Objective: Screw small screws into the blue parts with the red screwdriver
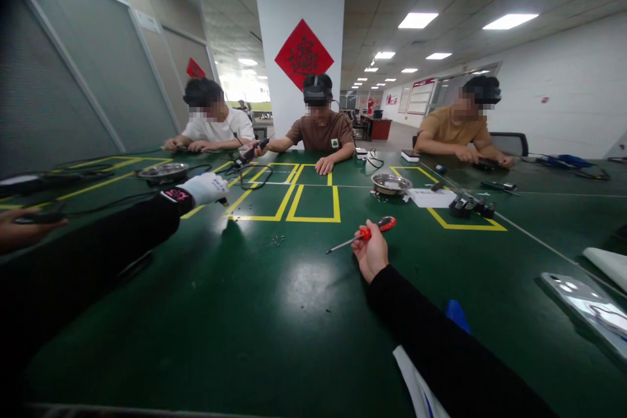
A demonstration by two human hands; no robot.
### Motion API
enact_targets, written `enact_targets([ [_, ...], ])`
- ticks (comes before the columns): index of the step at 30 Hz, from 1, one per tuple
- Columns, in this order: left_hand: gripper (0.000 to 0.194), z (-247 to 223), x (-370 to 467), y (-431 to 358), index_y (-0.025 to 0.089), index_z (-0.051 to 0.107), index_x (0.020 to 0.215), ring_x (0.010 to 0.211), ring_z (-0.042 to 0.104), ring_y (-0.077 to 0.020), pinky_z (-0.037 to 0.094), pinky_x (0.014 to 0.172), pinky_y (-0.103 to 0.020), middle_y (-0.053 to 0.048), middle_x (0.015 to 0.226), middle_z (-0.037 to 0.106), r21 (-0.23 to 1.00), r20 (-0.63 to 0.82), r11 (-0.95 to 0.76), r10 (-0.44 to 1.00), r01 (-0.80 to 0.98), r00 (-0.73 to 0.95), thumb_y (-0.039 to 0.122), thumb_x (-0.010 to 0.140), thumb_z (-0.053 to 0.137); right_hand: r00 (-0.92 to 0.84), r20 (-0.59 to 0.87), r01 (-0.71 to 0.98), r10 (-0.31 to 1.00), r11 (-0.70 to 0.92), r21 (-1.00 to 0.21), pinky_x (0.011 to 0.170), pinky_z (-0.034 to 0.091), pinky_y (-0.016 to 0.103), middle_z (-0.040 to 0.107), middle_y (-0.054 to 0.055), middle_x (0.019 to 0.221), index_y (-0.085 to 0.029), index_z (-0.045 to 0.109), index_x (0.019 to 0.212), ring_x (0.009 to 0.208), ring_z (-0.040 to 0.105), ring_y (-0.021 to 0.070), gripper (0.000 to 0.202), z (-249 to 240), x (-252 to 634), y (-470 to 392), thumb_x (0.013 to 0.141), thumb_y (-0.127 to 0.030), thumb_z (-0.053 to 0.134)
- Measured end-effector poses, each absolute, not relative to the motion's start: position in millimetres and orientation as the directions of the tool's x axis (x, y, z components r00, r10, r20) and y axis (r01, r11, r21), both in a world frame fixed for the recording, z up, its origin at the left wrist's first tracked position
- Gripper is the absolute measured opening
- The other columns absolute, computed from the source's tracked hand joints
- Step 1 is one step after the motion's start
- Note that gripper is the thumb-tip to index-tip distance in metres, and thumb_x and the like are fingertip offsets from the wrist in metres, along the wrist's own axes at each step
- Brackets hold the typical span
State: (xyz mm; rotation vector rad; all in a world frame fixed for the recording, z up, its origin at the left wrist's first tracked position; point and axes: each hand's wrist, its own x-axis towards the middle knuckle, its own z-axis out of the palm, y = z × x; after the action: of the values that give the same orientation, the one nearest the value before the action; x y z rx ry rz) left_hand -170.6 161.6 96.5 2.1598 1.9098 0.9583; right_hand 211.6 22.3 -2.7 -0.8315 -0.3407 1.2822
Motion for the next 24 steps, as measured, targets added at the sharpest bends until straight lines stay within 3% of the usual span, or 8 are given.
enact_targets([
  [4, 0.017, 102, -165, 160, 0.007, 0.054, 0.071, 0.087, 0.057, -0.0175, 0.037, 0.097, -0.037, 0.003, 0.060, 0.051, 0.569, 0.344, -0.212, 0.939, 0.794, 0.004, 0.002, 0.066, 0.069, 0.288, -0.215, -0.702, 0.933, 0.053, -0.710, 0.039, 0.041, 0.016, 0.052, -0.005, 0.050, -0.019, 0.049, 0.071, 0.037, 0.044, 0.0062, 0.018, -4, 212, 24, 0.086, -0.029, 0.053],
  [8, 0.017, 83, -123, 140, 0.012, 0.051, 0.087, 0.073, 0.058, -0.0150, 0.048, 0.080, -0.033, 0.001, 0.070, 0.057, 0.734, 0.344, -0.226, 0.937, 0.641, -0.064, 0.022, 0.079, 0.062, 0.286, -0.215, -0.701, 0.934, 0.051, -0.712, 0.038, 0.040, 0.015, 0.052, -0.005, 0.050, -0.019, 0.049, 0.071, 0.037, 0.044, 0.0061, 0.018, -3, 211, 23, 0.086, -0.028, 0.052],
  [9, 0.013, 75, -107, 131, 0.014, 0.050, 0.089, 0.067, 0.057, -0.0128, 0.050, 0.073, -0.030, 0.001, 0.071, 0.056, 0.817, 0.324, -0.238, 0.943, 0.525, -0.076, 0.024, 0.084, 0.055, 0.287, -0.215, -0.701, 0.933, 0.052, -0.711, 0.038, 0.041, 0.015, 0.052, -0.005, 0.050, -0.019, 0.049, 0.071, 0.037, 0.044, 0.0062, 0.018, -2, 210, 22, 0.086, -0.028, 0.051],
  [10, 0.012, 66, -89, 120, 0.015, 0.050, 0.090, 0.066, 0.058, -0.0131, 0.051, 0.072, -0.031, -0.001, 0.073, 0.058, 0.970, 0.236, -0.227, 0.966, 0.090, -0.106, 0.023, 0.083, 0.055, 0.287, -0.215, -0.702, 0.933, 0.053, -0.710, 0.038, 0.041, 0.015, 0.052, -0.005, 0.050, -0.019, 0.049, 0.071, 0.037, 0.045, 0.0063, 0.018, -1, 210, 22, 0.087, -0.028, 0.050],
  [11, 0.014, 56, -70, 109, 0.017, 0.050, 0.093, 0.065, 0.059, -0.0131, 0.052, 0.070, -0.032, -0.001, 0.074, 0.058, 0.976, 0.206, -0.210, 0.976, -0.051, -0.074, 0.028, 0.084, 0.052, 0.288, -0.215, -0.703, 0.933, 0.053, -0.709, 0.039, 0.041, 0.016, 0.051, -0.005, 0.049, -0.019, 0.049, 0.071, 0.037, 0.045, 0.0063, 0.018, -1, 210, 21, 0.087, -0.027, 0.050],
  [17, 0.038, -4, 22, 48, 0.024, 0.053, 0.104, 0.073, 0.062, -0.0159, 0.052, 0.076, -0.036, -0.004, 0.085, 0.059, 0.886, 0.163, -0.065, 0.971, -0.460, 0.177, 0.044, 0.073, 0.065, 0.305, -0.210, -0.701, 0.929, 0.070, -0.709, 0.038, 0.040, 0.015, 0.051, -0.006, 0.049, -0.020, 0.049, 0.072, 0.037, 0.044, 0.0066, 0.017, 0, 211, 20, 0.087, -0.027, 0.050],
  [19, 0.038, -17, 37, 35, 0.026, 0.053, 0.102, 0.076, 0.060, -0.0153, 0.050, 0.077, -0.033, -0.004, 0.087, 0.058, 0.898, 0.186, -0.051, 0.944, -0.436, 0.273, 0.040, 0.071, 0.070, 0.315, -0.202, -0.699, 0.927, 0.083, -0.710, 0.038, 0.040, 0.015, 0.052, -0.006, 0.049, -0.019, 0.049, 0.072, 0.038, 0.044, 0.0064, 0.017, -1, 212, 21, 0.087, -0.027, 0.050],
  [24, 0.033, -25, 41, 15, 0.025, 0.049, 0.105, 0.061, 0.051, -0.0147, 0.042, 0.060, -0.029, -0.002, 0.078, 0.055, 0.979, 0.189, -0.205, 0.904, 0.003, 0.384, 0.038, 0.078, 0.063, 0.350, -0.186, -0.698, 0.918, 0.123, -0.705, 0.038, 0.038, 0.015, 0.051, -0.006, 0.049, -0.019, 0.049, 0.072, 0.037, 0.043, 0.0057, 0.017, -3, 215, 23, 0.086, -0.027, 0.051],
])
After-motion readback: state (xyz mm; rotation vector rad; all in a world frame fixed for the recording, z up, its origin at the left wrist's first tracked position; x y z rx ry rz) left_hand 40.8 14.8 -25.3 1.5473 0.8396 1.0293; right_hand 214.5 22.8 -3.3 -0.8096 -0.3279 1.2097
